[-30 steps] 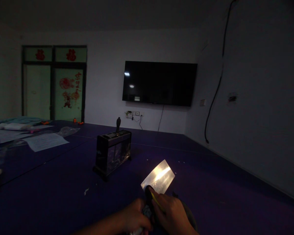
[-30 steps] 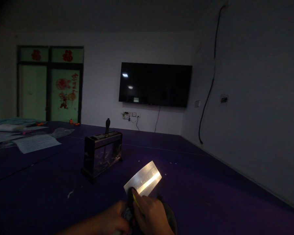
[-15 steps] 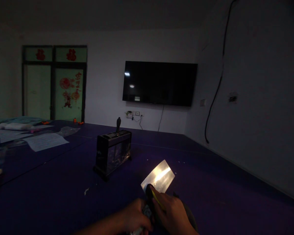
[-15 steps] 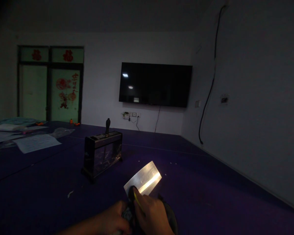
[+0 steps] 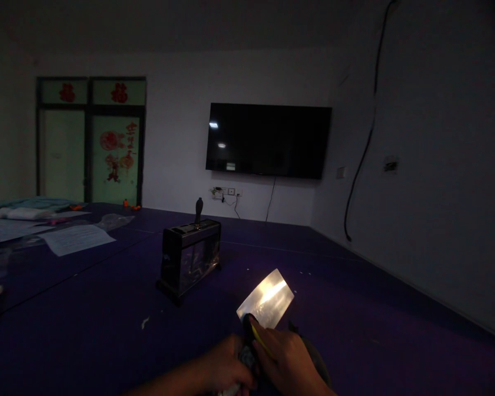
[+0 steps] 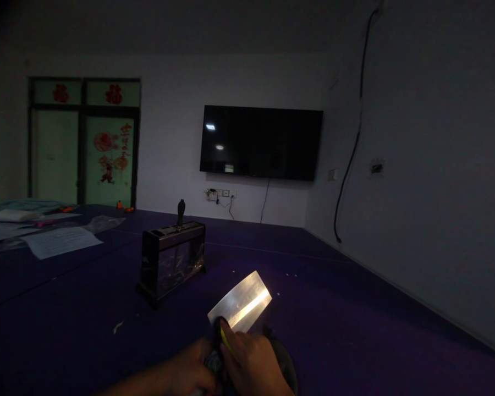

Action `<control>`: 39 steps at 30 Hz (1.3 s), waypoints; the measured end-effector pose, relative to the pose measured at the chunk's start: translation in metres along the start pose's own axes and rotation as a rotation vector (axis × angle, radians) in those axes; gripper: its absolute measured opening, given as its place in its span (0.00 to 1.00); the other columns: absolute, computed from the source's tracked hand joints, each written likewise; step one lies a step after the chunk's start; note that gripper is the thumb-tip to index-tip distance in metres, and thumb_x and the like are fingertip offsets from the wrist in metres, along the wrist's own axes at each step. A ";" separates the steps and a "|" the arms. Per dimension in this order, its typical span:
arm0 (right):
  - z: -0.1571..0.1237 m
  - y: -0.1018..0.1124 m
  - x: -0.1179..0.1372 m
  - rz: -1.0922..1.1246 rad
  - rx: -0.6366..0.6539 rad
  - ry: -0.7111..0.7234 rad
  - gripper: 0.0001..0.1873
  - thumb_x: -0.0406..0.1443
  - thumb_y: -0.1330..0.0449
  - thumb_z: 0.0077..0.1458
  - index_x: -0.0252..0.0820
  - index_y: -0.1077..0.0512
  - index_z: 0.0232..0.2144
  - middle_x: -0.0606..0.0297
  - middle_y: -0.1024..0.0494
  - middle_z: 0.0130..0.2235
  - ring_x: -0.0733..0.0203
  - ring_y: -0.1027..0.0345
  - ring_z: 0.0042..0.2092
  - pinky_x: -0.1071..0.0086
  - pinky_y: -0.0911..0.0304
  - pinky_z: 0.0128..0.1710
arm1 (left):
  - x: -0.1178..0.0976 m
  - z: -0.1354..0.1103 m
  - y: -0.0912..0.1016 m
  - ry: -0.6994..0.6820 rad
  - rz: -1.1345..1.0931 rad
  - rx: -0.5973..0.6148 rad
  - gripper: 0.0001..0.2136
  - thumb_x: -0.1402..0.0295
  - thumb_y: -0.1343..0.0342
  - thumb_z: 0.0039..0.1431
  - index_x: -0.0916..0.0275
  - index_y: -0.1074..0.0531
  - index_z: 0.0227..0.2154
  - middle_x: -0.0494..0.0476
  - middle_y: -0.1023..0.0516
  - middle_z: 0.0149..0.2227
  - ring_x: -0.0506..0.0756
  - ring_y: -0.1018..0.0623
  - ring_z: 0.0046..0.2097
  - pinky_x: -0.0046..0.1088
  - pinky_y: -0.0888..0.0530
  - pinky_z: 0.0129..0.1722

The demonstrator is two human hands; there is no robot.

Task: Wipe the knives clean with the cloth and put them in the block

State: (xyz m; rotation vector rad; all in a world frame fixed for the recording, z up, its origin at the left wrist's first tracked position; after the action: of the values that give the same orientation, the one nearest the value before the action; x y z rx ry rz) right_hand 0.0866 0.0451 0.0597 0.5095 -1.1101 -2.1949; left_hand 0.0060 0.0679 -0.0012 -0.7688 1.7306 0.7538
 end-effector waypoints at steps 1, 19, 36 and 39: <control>0.000 0.000 0.001 0.006 0.006 0.007 0.19 0.36 0.57 0.59 0.39 0.42 0.52 0.64 0.24 0.26 0.65 0.31 0.25 0.75 0.43 0.23 | -0.002 -0.001 0.000 -0.007 0.001 -0.003 0.05 0.81 0.48 0.30 0.67 0.37 0.12 0.47 0.35 0.11 0.45 0.37 0.13 0.19 0.40 0.14; -0.002 -0.001 -0.005 -0.043 -0.079 -0.032 0.19 0.37 0.60 0.60 0.41 0.39 0.51 0.65 0.25 0.25 0.66 0.32 0.23 0.77 0.42 0.22 | 0.004 0.002 0.003 0.000 -0.065 -0.005 0.09 0.81 0.47 0.29 0.66 0.35 0.20 0.46 0.34 0.13 0.45 0.35 0.15 0.18 0.38 0.14; -0.001 0.000 -0.012 0.012 -0.049 -0.118 0.20 0.36 0.60 0.59 0.39 0.40 0.51 0.62 0.24 0.28 0.64 0.30 0.25 0.76 0.38 0.24 | 0.006 0.006 0.001 0.011 -0.069 0.029 0.09 0.81 0.47 0.28 0.67 0.35 0.20 0.48 0.33 0.12 0.46 0.34 0.14 0.17 0.37 0.12; -0.002 0.002 -0.011 0.013 -0.069 -0.116 0.20 0.37 0.60 0.60 0.40 0.40 0.51 0.63 0.24 0.27 0.65 0.31 0.25 0.76 0.38 0.25 | 0.007 0.007 0.000 0.005 -0.073 0.048 0.09 0.80 0.47 0.28 0.67 0.35 0.19 0.48 0.33 0.12 0.46 0.34 0.15 0.17 0.37 0.12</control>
State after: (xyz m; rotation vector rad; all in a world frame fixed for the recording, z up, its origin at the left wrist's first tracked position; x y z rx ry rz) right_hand 0.0967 0.0511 0.0609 0.3474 -1.0898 -2.2667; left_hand 0.0081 0.0730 -0.0094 -0.7974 1.7101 0.6594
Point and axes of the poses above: each hand's wrist, its own z-axis towards the middle knuckle, its own y-axis out of the back of the hand, x = y × z, the point moved 7 cm from there along z, towards the middle knuckle
